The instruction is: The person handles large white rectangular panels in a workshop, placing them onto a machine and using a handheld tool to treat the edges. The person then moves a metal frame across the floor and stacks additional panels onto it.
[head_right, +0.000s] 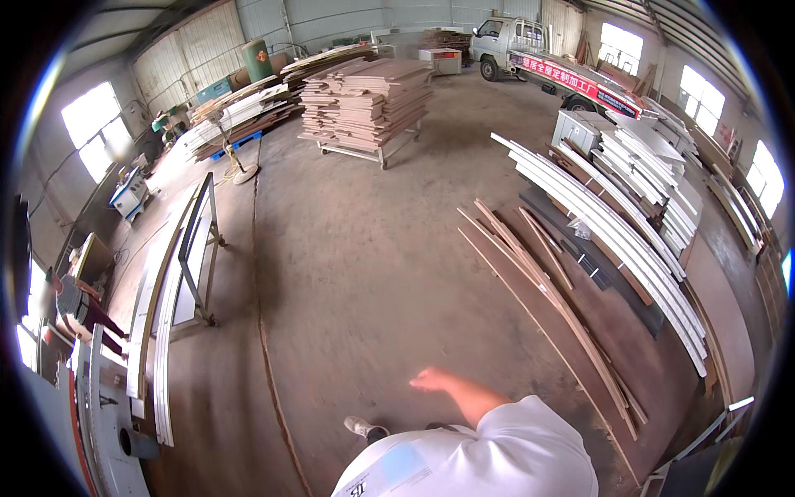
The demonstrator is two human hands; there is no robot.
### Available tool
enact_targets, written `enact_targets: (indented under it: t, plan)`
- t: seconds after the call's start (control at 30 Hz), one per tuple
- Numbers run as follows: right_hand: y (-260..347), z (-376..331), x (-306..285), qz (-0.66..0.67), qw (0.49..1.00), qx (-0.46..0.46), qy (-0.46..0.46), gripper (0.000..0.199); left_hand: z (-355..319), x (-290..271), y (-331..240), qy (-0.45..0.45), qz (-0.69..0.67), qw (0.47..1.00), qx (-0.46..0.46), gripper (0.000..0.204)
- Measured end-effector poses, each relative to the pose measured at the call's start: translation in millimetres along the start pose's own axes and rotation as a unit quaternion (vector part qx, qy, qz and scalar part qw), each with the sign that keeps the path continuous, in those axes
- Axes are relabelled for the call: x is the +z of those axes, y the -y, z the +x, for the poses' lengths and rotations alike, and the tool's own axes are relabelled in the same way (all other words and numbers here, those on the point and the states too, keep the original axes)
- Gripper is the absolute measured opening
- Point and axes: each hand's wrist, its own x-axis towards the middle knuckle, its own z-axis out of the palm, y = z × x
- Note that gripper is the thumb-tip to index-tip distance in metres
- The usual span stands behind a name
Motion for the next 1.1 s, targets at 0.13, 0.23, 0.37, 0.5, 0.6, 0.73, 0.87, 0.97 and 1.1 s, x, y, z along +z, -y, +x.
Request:
enact_targets:
  t: [0.13,0.23,0.37,0.5,0.6,0.73,0.87,0.97,1.1]
  plan:
    - [18.9,50.7,56.4,-0.050,0.991,0.041,0.120,0.073,69.8,-78.9,-62.0,-0.004,0.001,1.000,0.010,0.032]
    - [48.8,37.4,73.9,0.055,0.963,0.133,0.226,0.090,137.7,-125.9,-104.9,0.030,0.028,0.999,0.013,0.034]
    - [70.5,87.5,94.8,0.167,0.976,0.121,0.075,0.100,239.6,-208.7,-184.7,0.084,-0.020,0.996,0.028,0.037]
    - [166.3,130.0,78.3,0.124,0.987,0.084,0.054,0.088,321.1,-291.2,-321.1,0.037,0.314,0.929,0.191,0.021]
    - [75.8,211.7,96.0,0.054,0.993,0.098,0.029,0.085,377.1,-264.8,-416.9,0.029,0.127,0.965,0.226,0.018]
    - [212.1,259.8,63.5,0.161,0.962,0.219,0.033,0.071,409.3,-288.6,-473.1,0.008,0.019,0.977,0.214,0.015]
    - [180.7,357.2,52.3,0.270,0.962,0.028,0.030,0.057,399.6,-267.5,-468.8,0.034,0.057,0.990,0.128,0.016]
    - [230.3,420.3,-11.7,0.123,0.992,-0.003,0.022,0.050,389.9,-267.4,-453.9,0.003,0.047,0.998,0.051,0.016]
    - [283.0,537.7,-83.9,-0.005,0.984,0.156,0.083,0.039,391.4,-282.6,-451.9,-0.034,0.045,0.998,0.027,0.017]
